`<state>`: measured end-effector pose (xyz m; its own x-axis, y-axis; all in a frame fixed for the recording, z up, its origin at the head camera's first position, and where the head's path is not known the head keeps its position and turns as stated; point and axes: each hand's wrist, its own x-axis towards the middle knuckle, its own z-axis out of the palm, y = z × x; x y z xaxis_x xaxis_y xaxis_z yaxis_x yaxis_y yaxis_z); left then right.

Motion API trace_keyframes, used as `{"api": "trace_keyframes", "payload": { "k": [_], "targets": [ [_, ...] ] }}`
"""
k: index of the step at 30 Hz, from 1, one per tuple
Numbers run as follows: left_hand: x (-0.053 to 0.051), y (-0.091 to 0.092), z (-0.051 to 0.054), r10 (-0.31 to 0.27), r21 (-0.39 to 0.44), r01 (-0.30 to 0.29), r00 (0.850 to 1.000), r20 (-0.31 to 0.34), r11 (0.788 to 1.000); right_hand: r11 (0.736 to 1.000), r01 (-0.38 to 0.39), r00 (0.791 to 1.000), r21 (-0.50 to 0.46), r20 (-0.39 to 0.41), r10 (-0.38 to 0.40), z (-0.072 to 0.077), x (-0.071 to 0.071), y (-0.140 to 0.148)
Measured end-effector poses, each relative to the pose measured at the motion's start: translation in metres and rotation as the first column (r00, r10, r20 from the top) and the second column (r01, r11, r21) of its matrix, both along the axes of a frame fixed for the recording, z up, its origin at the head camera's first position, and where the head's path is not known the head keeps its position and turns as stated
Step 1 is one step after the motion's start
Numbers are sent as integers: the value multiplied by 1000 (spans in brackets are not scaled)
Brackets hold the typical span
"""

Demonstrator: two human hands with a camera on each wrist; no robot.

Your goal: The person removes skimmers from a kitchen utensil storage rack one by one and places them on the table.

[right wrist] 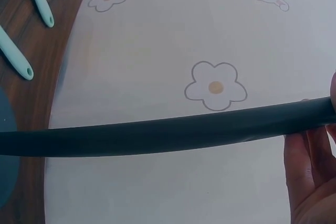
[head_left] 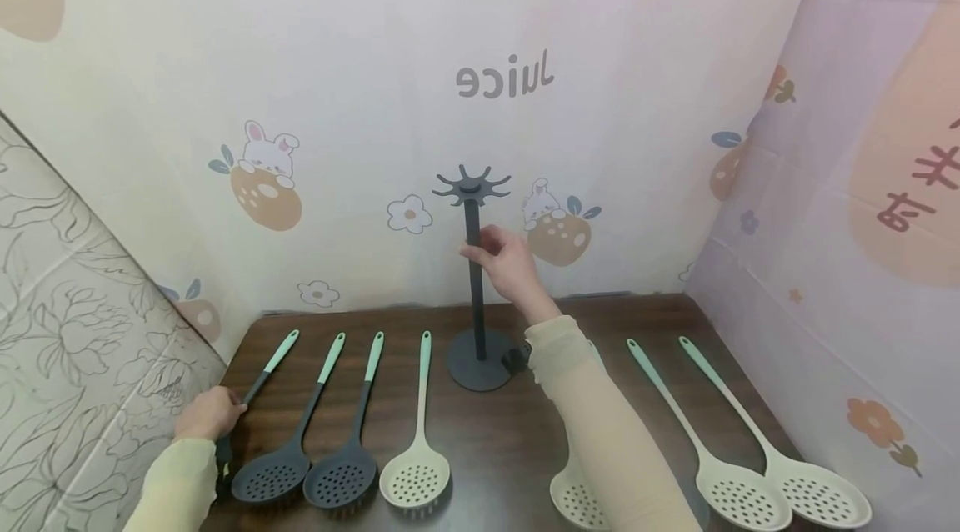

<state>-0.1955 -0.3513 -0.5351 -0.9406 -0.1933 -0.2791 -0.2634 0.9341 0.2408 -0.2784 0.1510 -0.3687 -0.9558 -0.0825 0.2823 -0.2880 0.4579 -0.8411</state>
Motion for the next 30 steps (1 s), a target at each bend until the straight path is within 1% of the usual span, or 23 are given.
{"api": "trace_keyframes", "payload": {
  "k": [2,4,8,11,14,17,20,23,26,30],
  "targets": [
    [0,1,1,22,8,-22,1000,4,1000,1000,0,1000,-2,-3,0,1,-1,0],
    [0,1,2,31,10,-31,999,8,999,1000,-3,1000,-1,-5,3,1,-1,-1],
    [1,1,4,29,12,-29,999,21,999,1000,-11,1000,19,-4,11,2,-1,-2],
    [1,1,6,17,10,-18,999,29,1000,999,-6,1000,37,-8,7,2,0,-2],
    [-2,3,10,11,13,-12,999,44,1000,998,4,999,58,-46,-1,1,2,-2],
    [-4,7,14,14,12,-15,999,51,1000,996,17,994,86,-109,-7,1,2,-4],
    [-6,10,17,11,4,-11,999,40,1000,992,38,986,117,-168,-18,0,2,-5],
    [-6,12,20,-3,-4,3,1000,28,1000,989,48,980,139,-199,-20,0,3,-7],
    [-7,14,24,-21,-1,21,1000,8,1000,984,53,979,169,-202,-18,0,3,-6],
    [-10,20,34,-29,7,30,999,-29,1000,977,50,983,209,-186,-10,2,6,-5]
  ]
}}
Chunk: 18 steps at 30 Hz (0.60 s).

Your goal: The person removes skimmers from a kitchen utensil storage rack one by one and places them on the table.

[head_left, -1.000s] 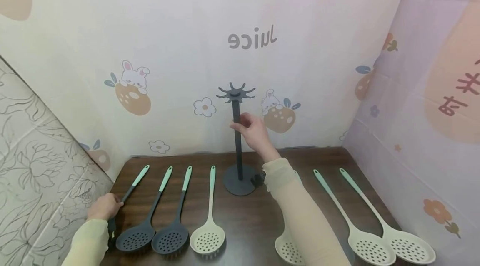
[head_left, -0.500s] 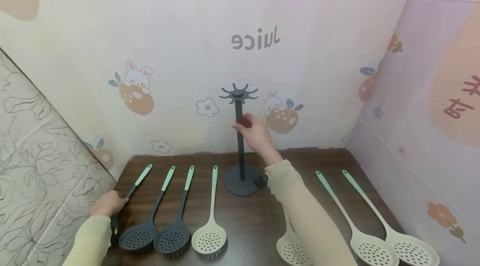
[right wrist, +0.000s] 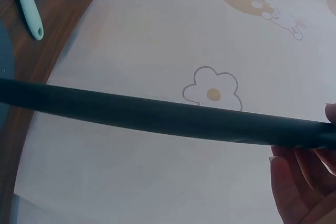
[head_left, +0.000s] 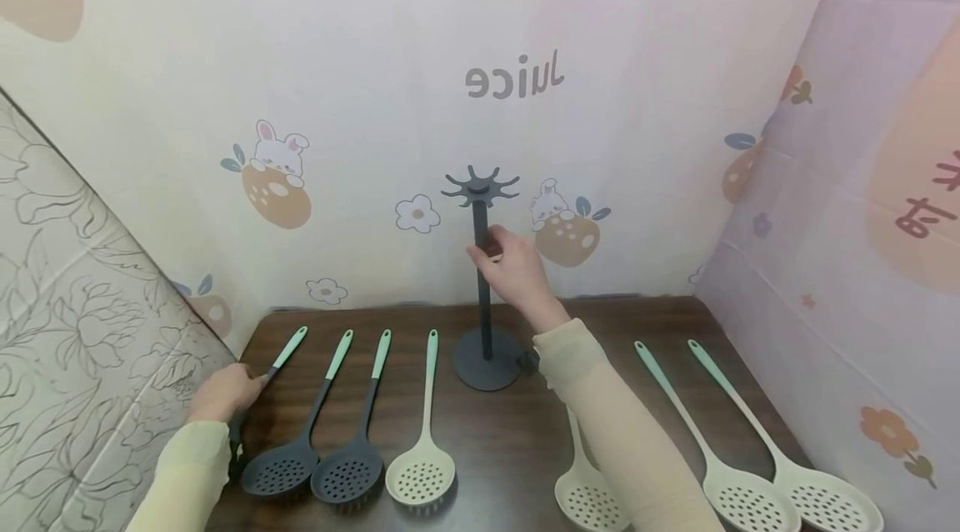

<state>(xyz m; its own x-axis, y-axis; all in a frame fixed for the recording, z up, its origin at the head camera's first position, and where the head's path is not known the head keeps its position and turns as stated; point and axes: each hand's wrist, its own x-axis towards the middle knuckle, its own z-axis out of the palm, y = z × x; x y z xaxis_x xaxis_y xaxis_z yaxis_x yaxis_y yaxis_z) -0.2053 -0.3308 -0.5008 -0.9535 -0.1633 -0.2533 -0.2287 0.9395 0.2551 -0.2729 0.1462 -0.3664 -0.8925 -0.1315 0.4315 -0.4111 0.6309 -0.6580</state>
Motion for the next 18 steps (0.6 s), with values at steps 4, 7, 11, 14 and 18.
{"api": "trace_keyframes", "payload": {
  "k": [4,7,11,14,18],
  "targets": [
    [-3,12,11,-6,-9,6,998,-67,1000,1000,-7,1000,16,6,7,2,4,1],
    [-5,24,19,-41,-7,40,990,-136,999,1000,-2,1000,29,-4,2,1,6,3],
    [-9,45,32,-95,8,99,972,-215,995,998,13,1000,59,-22,-12,0,9,5],
    [-10,64,43,-116,36,132,952,-283,991,997,11,1000,74,-8,-11,0,13,8],
    [-8,91,55,-123,68,162,913,-389,984,996,11,999,90,30,-14,-5,18,13]
  ]
}}
